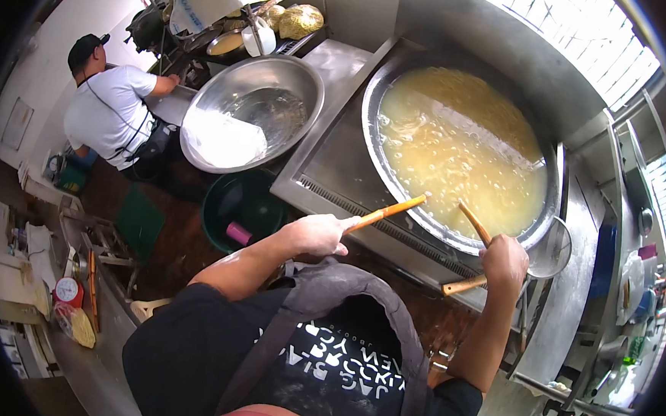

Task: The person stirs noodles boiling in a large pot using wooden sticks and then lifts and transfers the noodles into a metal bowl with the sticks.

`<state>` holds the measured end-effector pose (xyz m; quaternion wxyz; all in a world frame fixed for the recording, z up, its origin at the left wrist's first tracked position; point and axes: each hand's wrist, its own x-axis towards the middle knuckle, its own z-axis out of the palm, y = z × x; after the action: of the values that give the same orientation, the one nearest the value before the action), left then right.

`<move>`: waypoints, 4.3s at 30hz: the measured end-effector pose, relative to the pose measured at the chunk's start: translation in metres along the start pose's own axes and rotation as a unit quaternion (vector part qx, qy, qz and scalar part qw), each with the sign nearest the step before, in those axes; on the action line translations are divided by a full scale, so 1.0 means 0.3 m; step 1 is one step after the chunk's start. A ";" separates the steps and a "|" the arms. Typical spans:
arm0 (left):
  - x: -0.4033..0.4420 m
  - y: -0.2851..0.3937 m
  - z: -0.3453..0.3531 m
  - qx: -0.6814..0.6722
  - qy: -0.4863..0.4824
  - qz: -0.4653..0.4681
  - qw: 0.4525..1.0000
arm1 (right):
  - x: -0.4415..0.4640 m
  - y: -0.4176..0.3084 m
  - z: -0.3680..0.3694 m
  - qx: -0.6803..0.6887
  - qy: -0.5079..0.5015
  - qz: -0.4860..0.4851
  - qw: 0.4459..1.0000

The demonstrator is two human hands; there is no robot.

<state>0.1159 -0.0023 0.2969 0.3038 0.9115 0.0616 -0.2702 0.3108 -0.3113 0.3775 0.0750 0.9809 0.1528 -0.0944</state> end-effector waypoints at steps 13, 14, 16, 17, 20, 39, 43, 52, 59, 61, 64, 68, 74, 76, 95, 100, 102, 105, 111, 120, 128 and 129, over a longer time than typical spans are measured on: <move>0.041 -0.019 -0.008 0.022 -0.021 -0.015 0.999 | 0.004 -0.005 -0.009 0.019 0.008 -0.010 1.000; 0.047 -0.025 -0.012 0.027 -0.017 -0.014 0.999 | 0.011 0.000 -0.007 0.017 0.006 -0.009 1.000; 0.060 -0.039 -0.025 0.038 -0.015 -0.008 0.999 | 0.021 0.014 0.002 0.013 0.012 -0.014 1.000; 0.067 -0.044 -0.028 0.027 -0.021 -0.018 0.999 | 0.021 0.018 0.000 0.017 0.007 -0.010 1.000; 0.061 -0.036 -0.053 -0.028 -0.040 -0.038 0.998 | 0.026 0.020 -0.003 0.021 -0.003 -0.011 1.000; 0.108 0.067 -0.067 0.027 -0.042 -0.060 0.997 | 0.002 0.072 0.063 0.054 0.119 -0.032 0.991; 0.113 0.081 -0.077 0.081 -0.028 -0.029 0.996 | 0.052 0.081 0.021 0.048 0.060 -0.010 0.997; 0.189 0.139 -0.108 0.112 -0.043 -0.044 0.992 | 0.003 0.195 0.090 0.097 0.003 0.049 0.994; 0.239 0.107 -0.078 0.172 -0.028 0.004 0.985 | -0.043 0.234 0.318 0.169 0.061 0.053 0.982; 0.265 0.095 -0.086 0.169 -0.027 0.020 0.985 | -0.083 0.233 0.361 0.180 0.074 0.054 0.979; 0.315 0.028 -0.072 0.113 -0.019 0.051 0.992 | -0.116 0.248 0.424 0.210 -0.018 0.064 0.975; 0.349 -0.132 -0.104 0.029 -0.050 0.065 0.996 | -0.062 0.313 0.609 0.185 -0.109 0.104 0.971; 0.309 -0.280 -0.326 0.045 -0.037 0.089 0.994 | -0.193 0.423 0.402 0.138 -0.124 0.102 0.977; 0.360 -0.372 -0.410 0.103 -0.025 0.125 0.986 | -0.287 0.429 0.190 0.110 -0.183 0.132 0.968; 0.788 0.119 -0.164 0.216 -0.002 0.080 0.973 | 0.000 0.445 0.395 0.029 -0.066 0.185 0.980; 0.962 0.273 -0.087 0.195 0.020 0.069 0.978 | 0.437 0.453 0.668 0.171 0.018 0.116 0.978; 1.089 0.319 -0.057 0.197 0.030 0.064 0.978 | 0.597 0.451 0.691 0.201 0.049 0.118 0.971; 1.196 0.388 -0.067 0.177 0.015 0.042 0.983 | 0.752 0.474 0.688 0.220 0.088 0.101 0.966; 1.086 0.352 -0.070 0.139 -0.029 0.045 0.989 | 0.773 0.566 0.677 0.144 0.081 0.062 0.984; 0.717 0.215 -0.148 0.133 -0.119 0.073 0.981 | 0.411 0.786 0.638 0.088 -0.046 0.079 0.992; 0.451 -0.113 -0.182 0.032 -0.163 0.096 0.981 | -0.057 0.540 0.167 -0.024 -0.118 0.143 0.982; 0.425 -0.191 -0.183 0.011 -0.147 0.129 0.981 | -0.095 0.527 0.135 -0.033 -0.108 0.138 0.984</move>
<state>0.2329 0.0697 0.2364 0.3315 0.8655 -0.1054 -0.3605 0.3272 -0.4756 0.3627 0.1356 0.9735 0.0096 -0.1838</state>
